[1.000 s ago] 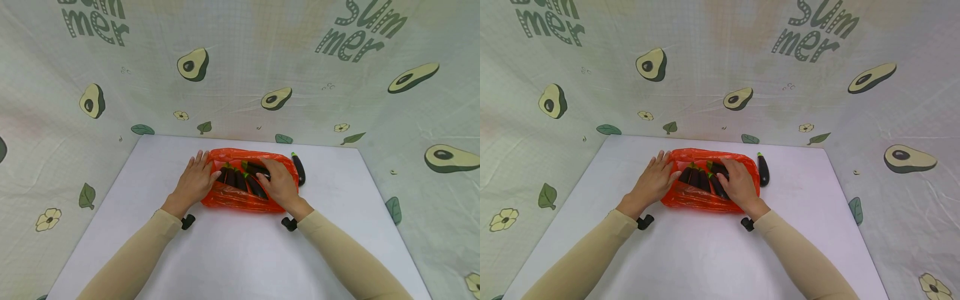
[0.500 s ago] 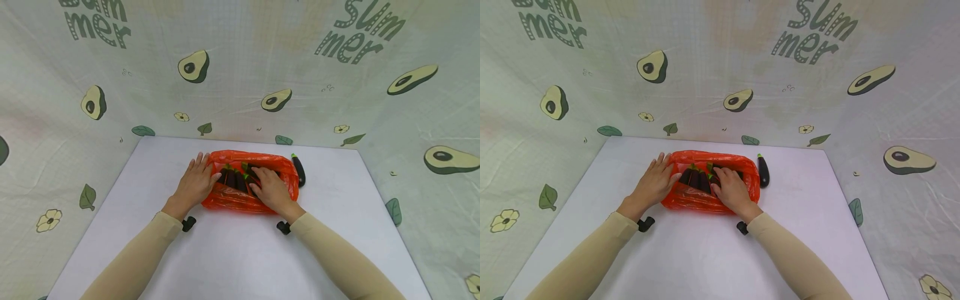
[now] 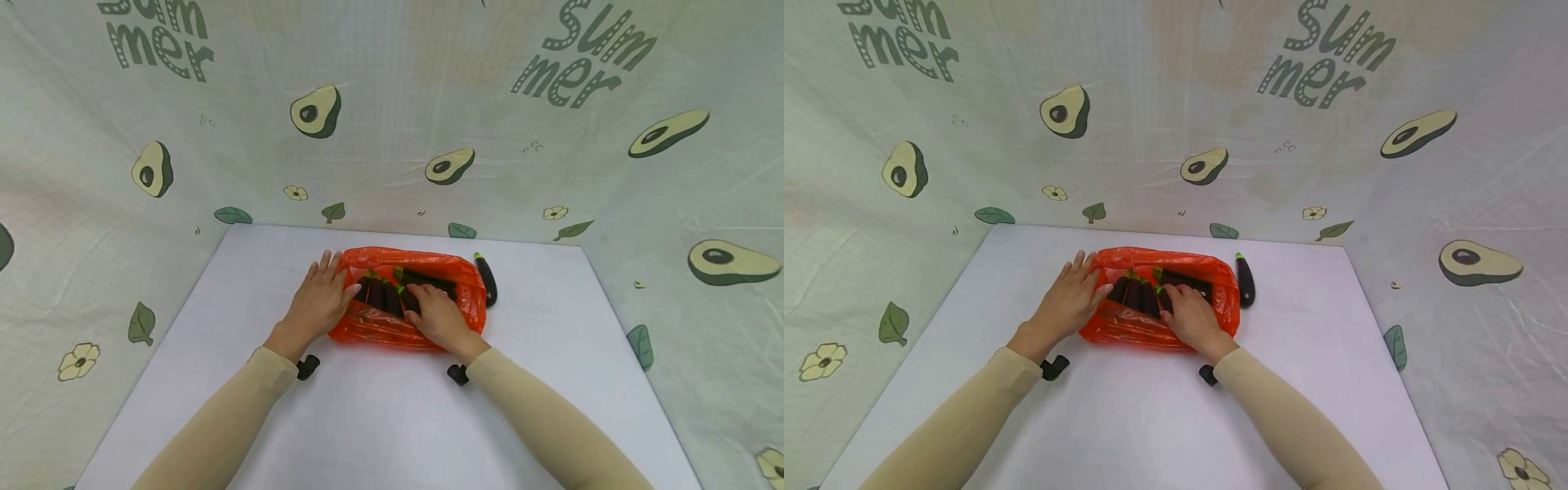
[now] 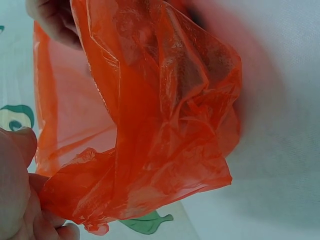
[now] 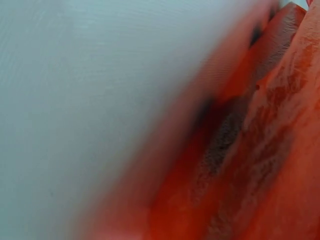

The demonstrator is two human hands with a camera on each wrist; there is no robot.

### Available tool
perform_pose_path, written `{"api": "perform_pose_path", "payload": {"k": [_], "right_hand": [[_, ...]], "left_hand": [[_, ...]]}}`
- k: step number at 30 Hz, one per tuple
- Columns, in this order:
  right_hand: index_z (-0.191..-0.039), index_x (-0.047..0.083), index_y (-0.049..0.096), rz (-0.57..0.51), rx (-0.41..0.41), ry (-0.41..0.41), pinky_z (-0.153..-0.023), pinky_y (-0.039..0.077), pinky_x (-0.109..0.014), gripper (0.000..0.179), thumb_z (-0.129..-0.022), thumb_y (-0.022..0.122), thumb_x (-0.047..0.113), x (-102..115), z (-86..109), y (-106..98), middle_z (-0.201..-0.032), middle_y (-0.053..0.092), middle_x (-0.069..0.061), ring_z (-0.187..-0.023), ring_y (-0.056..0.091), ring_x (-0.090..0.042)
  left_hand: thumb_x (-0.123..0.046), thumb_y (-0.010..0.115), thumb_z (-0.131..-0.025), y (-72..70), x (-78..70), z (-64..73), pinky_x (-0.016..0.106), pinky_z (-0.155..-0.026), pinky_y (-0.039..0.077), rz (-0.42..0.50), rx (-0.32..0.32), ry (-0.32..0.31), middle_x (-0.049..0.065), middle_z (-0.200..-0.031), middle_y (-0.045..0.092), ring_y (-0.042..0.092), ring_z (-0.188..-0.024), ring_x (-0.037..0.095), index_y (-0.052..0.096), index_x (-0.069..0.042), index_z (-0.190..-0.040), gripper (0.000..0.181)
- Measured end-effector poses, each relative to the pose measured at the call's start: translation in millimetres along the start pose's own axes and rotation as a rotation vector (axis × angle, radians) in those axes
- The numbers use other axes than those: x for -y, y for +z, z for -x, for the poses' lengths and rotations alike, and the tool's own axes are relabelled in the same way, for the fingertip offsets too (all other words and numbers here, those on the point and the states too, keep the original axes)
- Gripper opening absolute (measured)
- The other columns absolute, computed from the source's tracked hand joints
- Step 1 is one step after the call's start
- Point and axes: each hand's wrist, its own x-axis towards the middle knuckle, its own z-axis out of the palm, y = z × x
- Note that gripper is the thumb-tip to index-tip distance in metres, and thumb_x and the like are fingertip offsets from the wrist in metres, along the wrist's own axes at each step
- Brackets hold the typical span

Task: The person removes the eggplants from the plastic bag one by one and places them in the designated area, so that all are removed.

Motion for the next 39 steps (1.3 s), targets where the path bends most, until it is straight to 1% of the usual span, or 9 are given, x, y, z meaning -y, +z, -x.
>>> {"api": "perform_pose_path", "payload": {"k": [2,7,12,17,23,27,31,36,39], "right_hand": [[-0.154,0.008,0.051,0.000,0.013,0.009,-0.120,0.043,-0.056,0.063,-0.100,0.074,0.031,0.0,-0.5,1.5,-0.145,0.060,-0.019,-0.134,0.059,-0.038],[-0.154,0.008,0.050,0.010,0.031,0.019,-0.117,0.047,-0.054,0.064,-0.100,0.074,0.032,-0.6,-1.2,4.5,-0.144,0.061,-0.019,-0.133,0.059,-0.037],[-0.154,0.008,0.050,0.016,0.052,0.016,-0.118,0.046,-0.053,0.064,-0.100,0.073,0.032,-2.2,-2.3,6.5,-0.144,0.061,-0.018,-0.133,0.060,-0.036],[-0.153,0.008,0.050,0.012,0.055,0.020,-0.115,0.048,-0.053,0.064,-0.099,0.075,0.032,-2.5,-2.1,6.9,-0.140,0.064,-0.019,-0.129,0.062,-0.038],[-0.154,0.009,0.048,0.003,0.085,0.070,-0.109,0.053,-0.054,0.068,-0.098,0.076,0.034,-2.2,-2.2,7.8,-0.134,0.068,-0.020,-0.120,0.067,-0.039],[-0.156,0.011,0.046,0.005,0.112,0.098,-0.107,0.055,-0.054,0.070,-0.099,0.075,0.038,-2.5,-1.6,8.8,-0.133,0.070,-0.019,-0.117,0.069,-0.037],[-0.157,0.010,0.044,-0.009,0.087,0.100,-0.109,0.054,-0.055,0.070,-0.100,0.074,0.035,-2.5,-0.5,8.6,-0.139,0.067,-0.019,-0.122,0.067,-0.038],[-0.158,0.008,0.042,-0.065,0.037,0.093,-0.112,0.051,-0.055,0.070,-0.099,0.076,0.023,0.1,2.0,4.9,-0.146,0.062,-0.018,-0.129,0.064,-0.037],[-0.157,0.008,0.045,-0.089,0.010,0.081,-0.115,0.048,-0.054,0.069,-0.097,0.078,0.018,0.8,3.4,2.7,-0.146,0.063,-0.017,-0.131,0.060,-0.036]], "left_hand": [[-0.049,0.040,-0.113,0.7,0.4,-0.3,0.059,-0.131,0.015,0.002,-0.005,0.003,0.021,-0.175,0.019,0.007,-0.164,0.041,0.041,0.003,-0.159,0.070],[-0.049,0.039,-0.113,1.9,1.2,-0.4,0.059,-0.131,0.016,0.002,-0.012,0.010,0.021,-0.175,0.020,0.008,-0.164,0.041,0.044,0.004,-0.157,0.069],[-0.050,0.038,-0.113,2.2,1.3,0.1,0.059,-0.131,0.016,0.003,-0.010,0.010,0.021,-0.175,0.019,0.008,-0.164,0.041,0.045,0.004,-0.157,0.070],[-0.050,0.037,-0.113,2.0,1.0,0.8,0.058,-0.131,0.015,0.006,-0.011,0.013,0.021,-0.174,0.020,0.008,-0.164,0.041,0.045,0.005,-0.156,0.070],[-0.048,0.041,-0.113,1.9,0.5,1.1,0.059,-0.131,0.018,0.006,-0.023,0.015,0.022,-0.174,0.021,0.010,-0.163,0.041,0.047,0.005,-0.156,0.068],[-0.048,0.042,-0.113,2.6,0.9,0.7,0.059,-0.131,0.015,0.012,-0.023,0.014,0.022,-0.174,0.021,0.009,-0.164,0.041,0.047,0.004,-0.156,0.067],[-0.049,0.040,-0.113,3.3,1.1,0.5,0.058,-0.132,0.013,0.013,-0.019,0.012,0.021,-0.174,0.020,0.008,-0.164,0.040,0.045,0.004,-0.157,0.069],[-0.050,0.039,-0.113,3.8,1.3,0.3,0.057,-0.132,0.013,0.010,-0.019,0.015,0.021,-0.174,0.020,0.008,-0.164,0.040,0.044,0.003,-0.158,0.070],[-0.050,0.038,-0.113,4.3,1.5,-0.1,0.058,-0.132,0.013,0.008,-0.021,0.017,0.021,-0.174,0.021,0.008,-0.164,0.040,0.044,0.003,-0.157,0.070]]}}
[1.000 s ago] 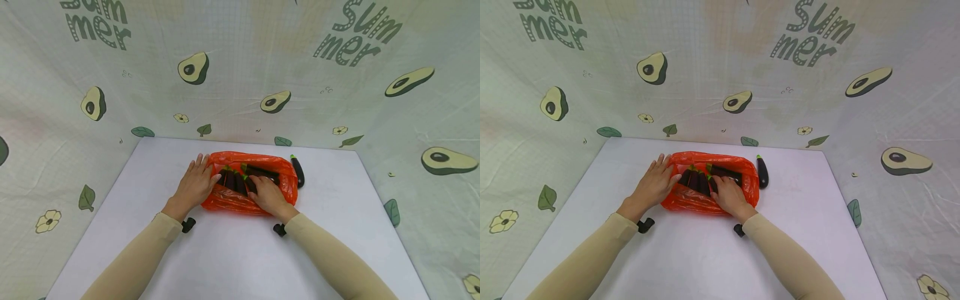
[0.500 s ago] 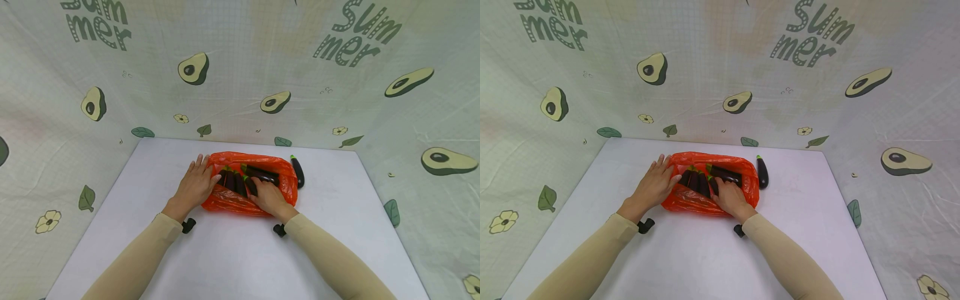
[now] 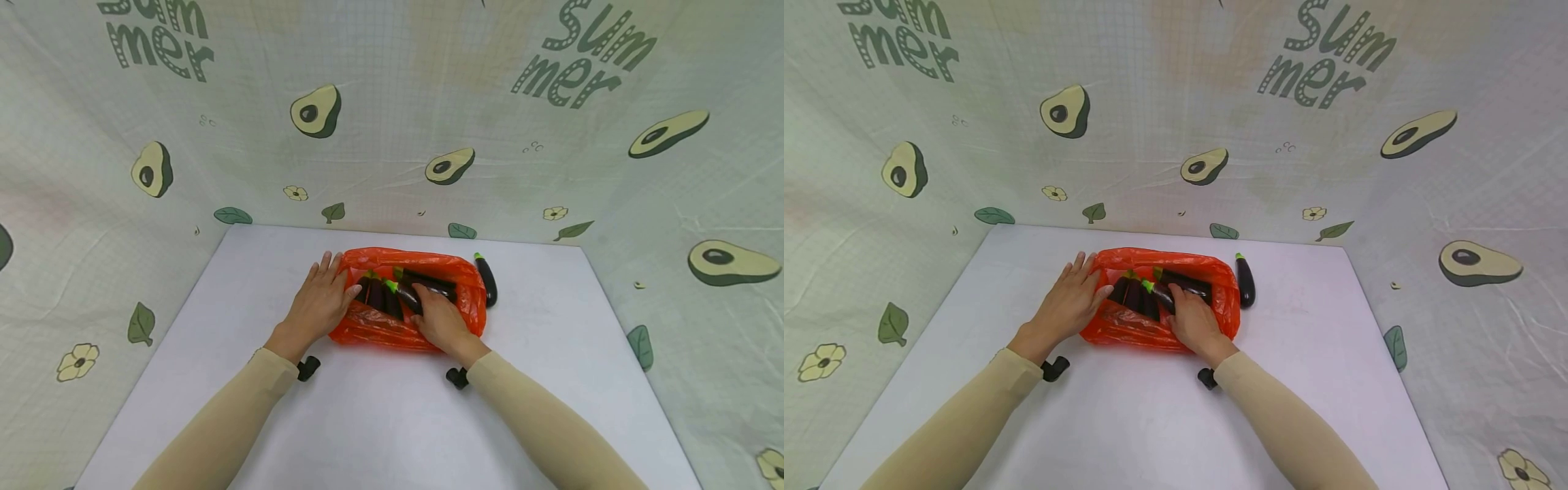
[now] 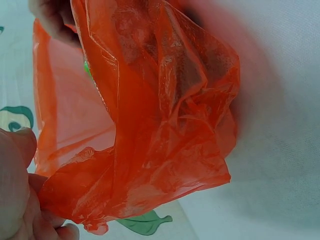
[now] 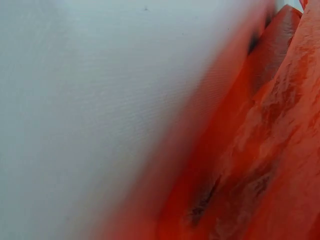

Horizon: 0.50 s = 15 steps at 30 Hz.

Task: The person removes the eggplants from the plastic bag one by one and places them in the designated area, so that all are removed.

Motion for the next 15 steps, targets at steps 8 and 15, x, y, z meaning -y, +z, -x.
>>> {"api": "perform_pose_path", "payload": {"k": [8,15], "right_hand": [[-0.154,0.012,0.050,-0.009,-0.071,-0.017,-0.110,0.047,-0.052,0.067,-0.095,0.081,0.019,-1.9,3.2,-0.8,-0.134,0.070,-0.013,-0.124,0.053,-0.035],[-0.155,0.013,0.046,-0.053,-0.085,-0.048,-0.113,0.050,-0.054,0.068,-0.097,0.079,0.021,-5.0,7.6,-2.9,-0.147,0.061,-0.014,-0.129,0.056,-0.034]], "left_hand": [[-0.050,0.038,-0.113,0.4,0.2,-0.2,0.058,-0.132,0.013,0.001,0.001,-0.002,0.021,-0.174,0.020,0.008,-0.164,0.041,0.044,0.003,-0.158,0.070],[-0.049,0.039,-0.113,-2.5,-1.0,-0.6,0.058,-0.132,0.012,0.008,0.001,-0.005,0.021,-0.174,0.020,0.008,-0.164,0.041,0.045,0.004,-0.157,0.069]]}}
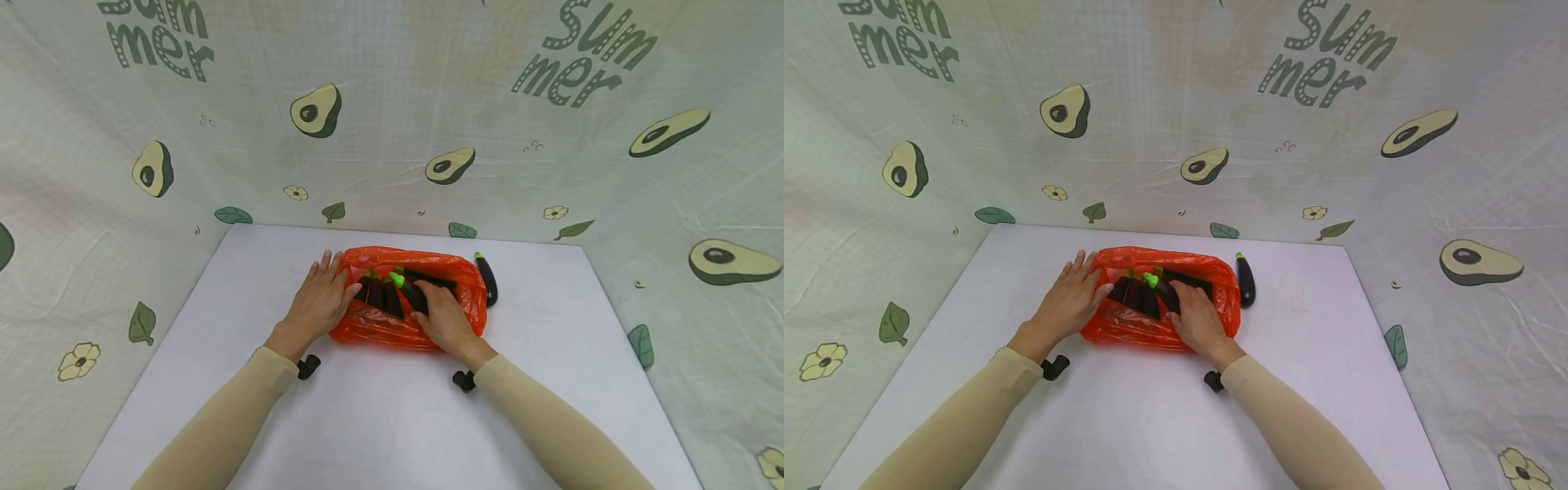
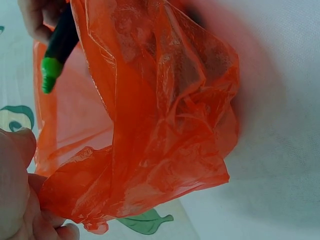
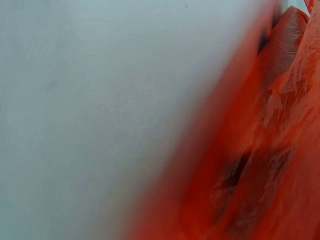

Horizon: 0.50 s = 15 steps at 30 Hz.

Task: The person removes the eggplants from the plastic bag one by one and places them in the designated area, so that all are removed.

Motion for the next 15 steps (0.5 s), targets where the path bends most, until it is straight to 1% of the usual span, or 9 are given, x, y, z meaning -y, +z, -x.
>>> {"api": "perform_pose_path", "payload": {"k": [5,10,15], "right_hand": [[-0.155,0.010,0.045,-0.055,-0.022,-0.036,-0.114,0.049,-0.056,0.069,-0.097,0.079,0.022,-1.5,3.5,-3.7,-0.150,0.057,-0.015,-0.132,0.057,-0.036],[-0.157,0.011,0.040,-0.108,-0.045,-0.042,-0.115,0.047,-0.058,0.072,-0.097,0.079,0.023,-2.9,5.7,-7.2,-0.153,0.055,-0.018,-0.136,0.058,-0.039],[-0.157,0.014,0.037,-0.146,-0.086,-0.048,-0.110,0.051,-0.057,0.077,-0.095,0.082,0.019,-2.9,6.3,-10.0,-0.150,0.057,-0.020,-0.132,0.062,-0.040]], "left_hand": [[-0.049,0.040,-0.113,0.0,0.0,-0.9,0.058,-0.132,0.013,0.005,-0.006,0.000,0.022,-0.174,0.021,0.009,-0.164,0.041,0.045,0.003,-0.157,0.069],[-0.049,0.040,-0.113,0.3,-0.4,-1.3,0.058,-0.132,0.013,0.011,-0.004,0.000,0.021,-0.174,0.022,0.009,-0.164,0.041,0.044,0.003,-0.158,0.069],[-0.050,0.039,-0.113,1.2,-0.8,-2.2,0.058,-0.132,0.013,0.010,0.009,-0.007,0.021,-0.174,0.021,0.008,-0.164,0.041,0.044,0.003,-0.158,0.070]]}}
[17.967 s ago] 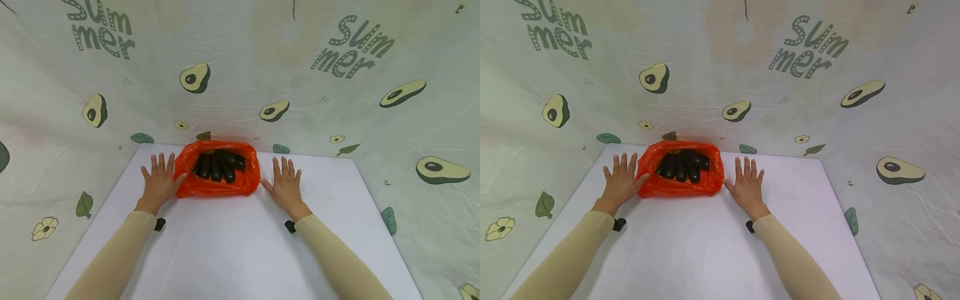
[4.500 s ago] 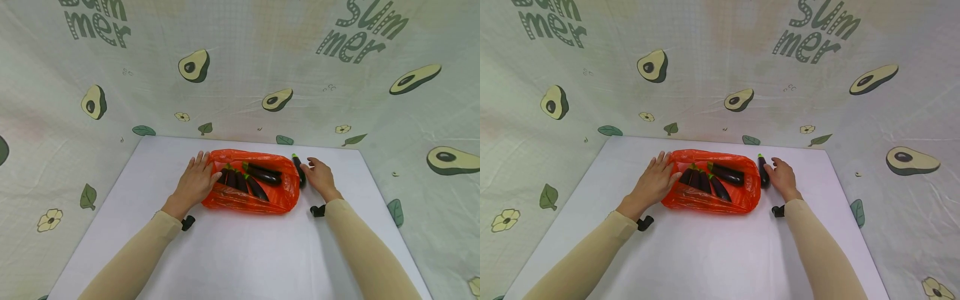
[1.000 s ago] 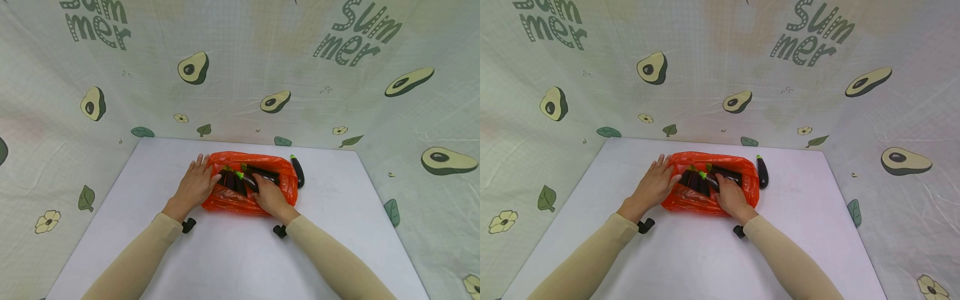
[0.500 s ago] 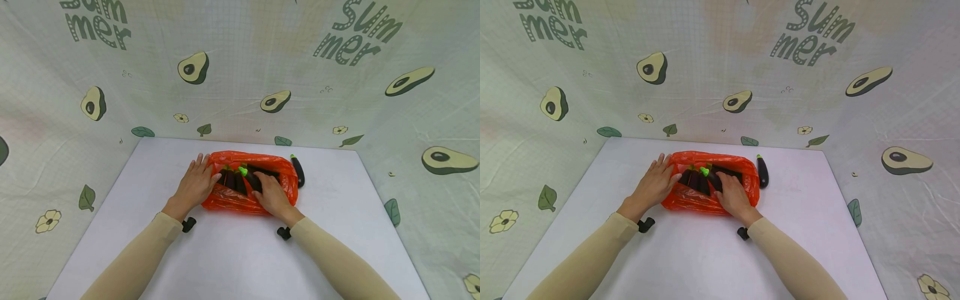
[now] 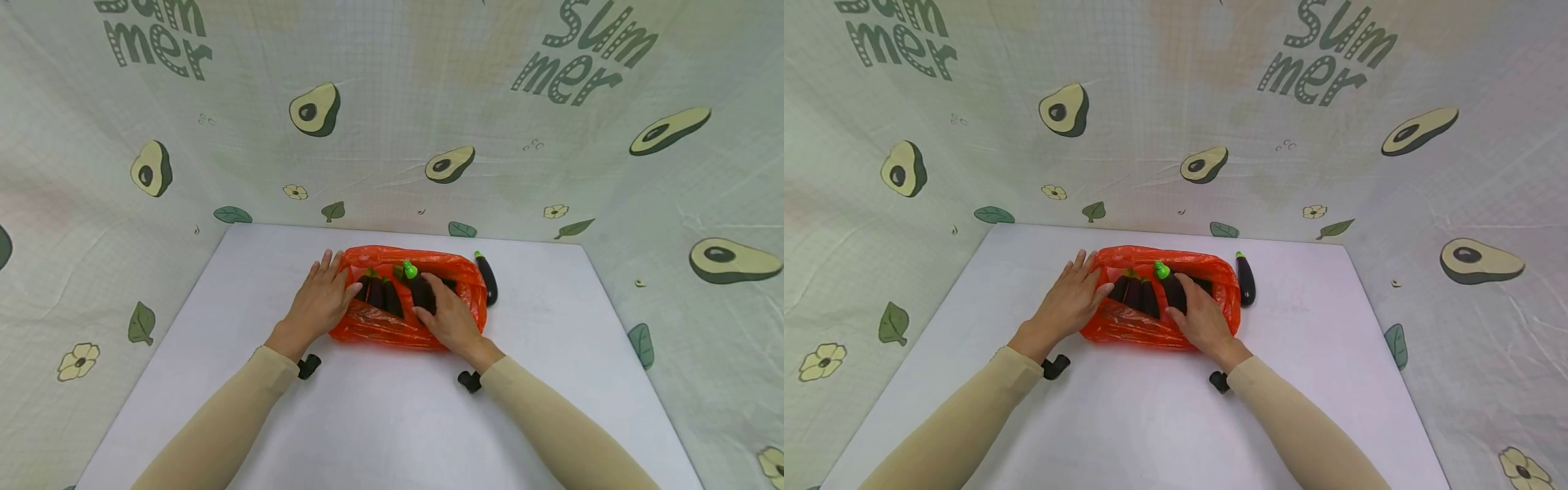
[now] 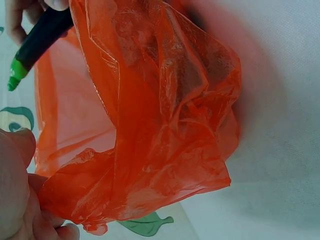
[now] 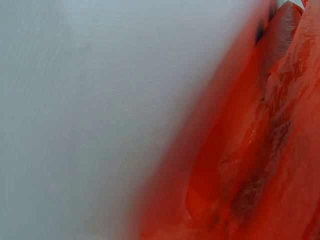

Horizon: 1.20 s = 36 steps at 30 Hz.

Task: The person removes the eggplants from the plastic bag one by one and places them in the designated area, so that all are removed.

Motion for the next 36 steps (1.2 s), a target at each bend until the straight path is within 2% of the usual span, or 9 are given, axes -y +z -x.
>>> {"api": "perform_pose_path", "payload": {"k": [10,19,24,30,36], "right_hand": [[-0.159,0.017,0.035,-0.084,-0.055,0.015,-0.106,0.055,-0.057,0.079,-0.095,0.081,0.021,-2,0.8,-5,-0.153,0.052,-0.016,-0.132,0.060,-0.039],[-0.162,0.023,0.033,-0.224,-0.083,0.050,-0.094,0.062,-0.052,0.078,-0.098,0.078,0.020,-3,2.6,-19,-0.144,0.060,-0.016,-0.121,0.066,-0.036],[-0.163,0.026,0.034,-0.242,-0.119,0.078,-0.097,0.060,-0.054,0.079,-0.098,0.079,0.022,-2,1.9,-30,-0.141,0.063,-0.017,-0.121,0.067,-0.036],[-0.162,0.020,0.035,-0.257,-0.156,0.074,-0.103,0.057,-0.055,0.078,-0.098,0.079,0.019,-6,-0.2,-43,-0.146,0.061,-0.018,-0.123,0.067,-0.038],[-0.163,0.022,0.033,-0.254,-0.189,0.104,-0.101,0.058,-0.055,0.077,-0.099,0.076,0.017,-11,-1.4,-59,-0.150,0.058,-0.019,-0.123,0.067,-0.037]], "left_hand": [[-0.049,0.039,-0.113,-0.9,0.5,0.7,0.057,-0.131,0.013,0.003,-0.012,0.013,0.022,-0.174,0.022,0.009,-0.163,0.042,0.046,0.005,-0.156,0.069],[-0.049,0.039,-0.113,-0.6,0.3,-0.1,0.058,-0.131,0.015,-0.002,-0.010,0.011,0.022,-0.174,0.022,0.009,-0.164,0.041,0.045,0.004,-0.157,0.069],[-0.049,0.038,-0.113,0.3,0.4,-0.6,0.057,-0.132,0.014,0.007,-0.007,0.007,0.021,-0.174,0.021,0.008,-0.164,0.041,0.044,0.003,-0.158,0.069],[-0.048,0.039,-0.113,0.1,0.0,-0.2,0.057,-0.132,0.013,0.009,-0.008,0.008,0.021,-0.174,0.022,0.009,-0.164,0.041,0.043,0.003,-0.158,0.069],[-0.048,0.040,-0.113,-0.1,-0.2,0.3,0.057,-0.131,0.014,0.010,-0.009,0.011,0.021,-0.174,0.022,0.009,-0.164,0.042,0.044,0.003,-0.158,0.068]]}}
